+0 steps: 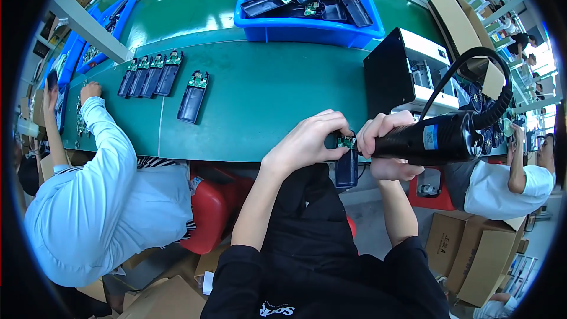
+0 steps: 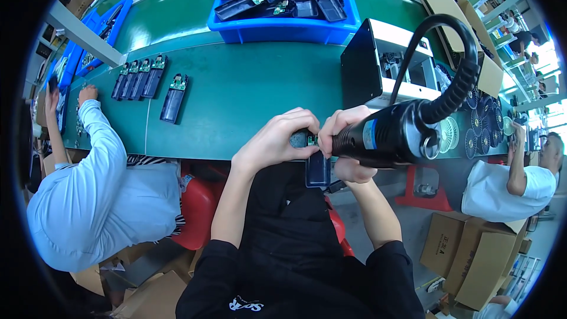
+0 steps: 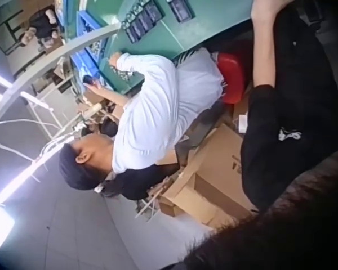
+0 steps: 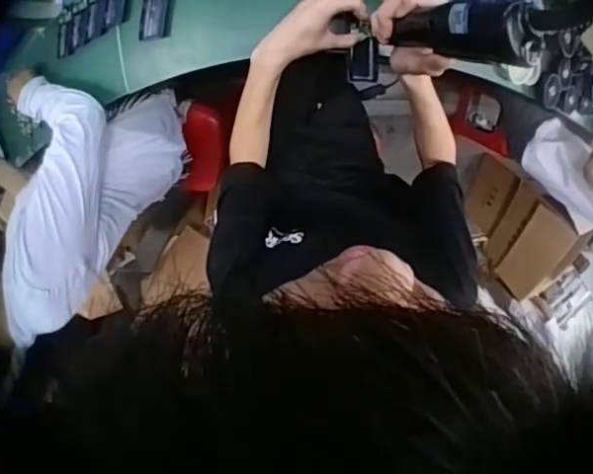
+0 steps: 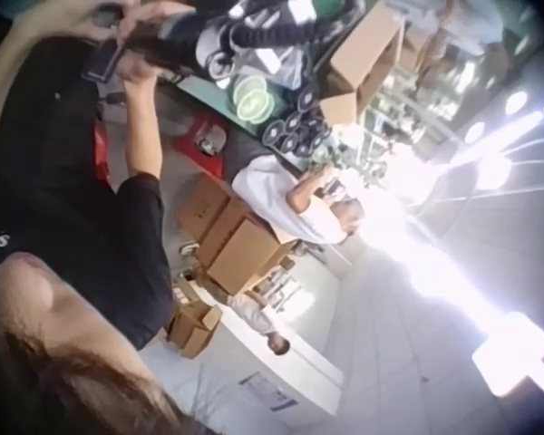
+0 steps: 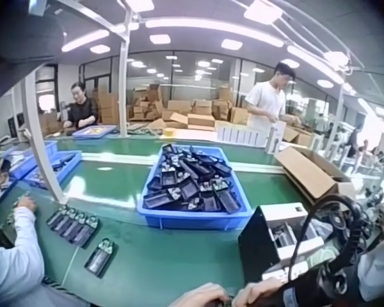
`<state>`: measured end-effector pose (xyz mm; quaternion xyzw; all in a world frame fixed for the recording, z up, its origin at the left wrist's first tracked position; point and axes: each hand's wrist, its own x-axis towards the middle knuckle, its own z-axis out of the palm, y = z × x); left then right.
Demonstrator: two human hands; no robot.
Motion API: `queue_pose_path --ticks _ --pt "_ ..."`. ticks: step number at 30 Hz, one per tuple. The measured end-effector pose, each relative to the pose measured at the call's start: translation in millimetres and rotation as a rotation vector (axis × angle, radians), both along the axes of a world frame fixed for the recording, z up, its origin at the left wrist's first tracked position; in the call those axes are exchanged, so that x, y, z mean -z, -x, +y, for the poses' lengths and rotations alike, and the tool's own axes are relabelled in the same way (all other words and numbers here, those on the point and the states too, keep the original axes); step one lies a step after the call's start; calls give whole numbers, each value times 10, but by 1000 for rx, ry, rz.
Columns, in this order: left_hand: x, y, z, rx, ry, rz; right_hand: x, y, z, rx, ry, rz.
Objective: The person picks up a circuit board and a plastic casing, fits them together, and uses a power screwdriver to fasten them. They then place the assembled unit on the table and reach into a blue bin for another casing to repeat the process.
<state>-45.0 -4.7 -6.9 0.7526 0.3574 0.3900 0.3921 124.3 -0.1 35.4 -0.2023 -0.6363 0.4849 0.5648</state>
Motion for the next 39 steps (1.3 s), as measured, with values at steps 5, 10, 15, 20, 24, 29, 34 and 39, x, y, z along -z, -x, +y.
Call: queue_pose_path --ticks 5,10,15,20,24,29,34,39 --pt "-10 -4 22 30 8 5 31 -21 -11 -4 15 36" --pt "-12 -5 24 43 -2 -10 51 -6 -33 -2 -28 21" --pt "-33 -16 54 58 -10 12 71 4 -74 53 16 69" --pt "-102 78 273 -67 -163 146 -45 9 -159 55 -3 162" --pt "-259 366 436 -366 -421 264 -229 27 -234 34 -50 228" --pt "-522 1211 288 -614 -420 468 -211 -375 -245 66 -162 213" --pt "-408 2020 -118 -693 -327 640 -263 -662 -242 91 -130 206" --pt "-324 2102 -70 -614 -199 596 -367 -762 -213 198 -157 193"
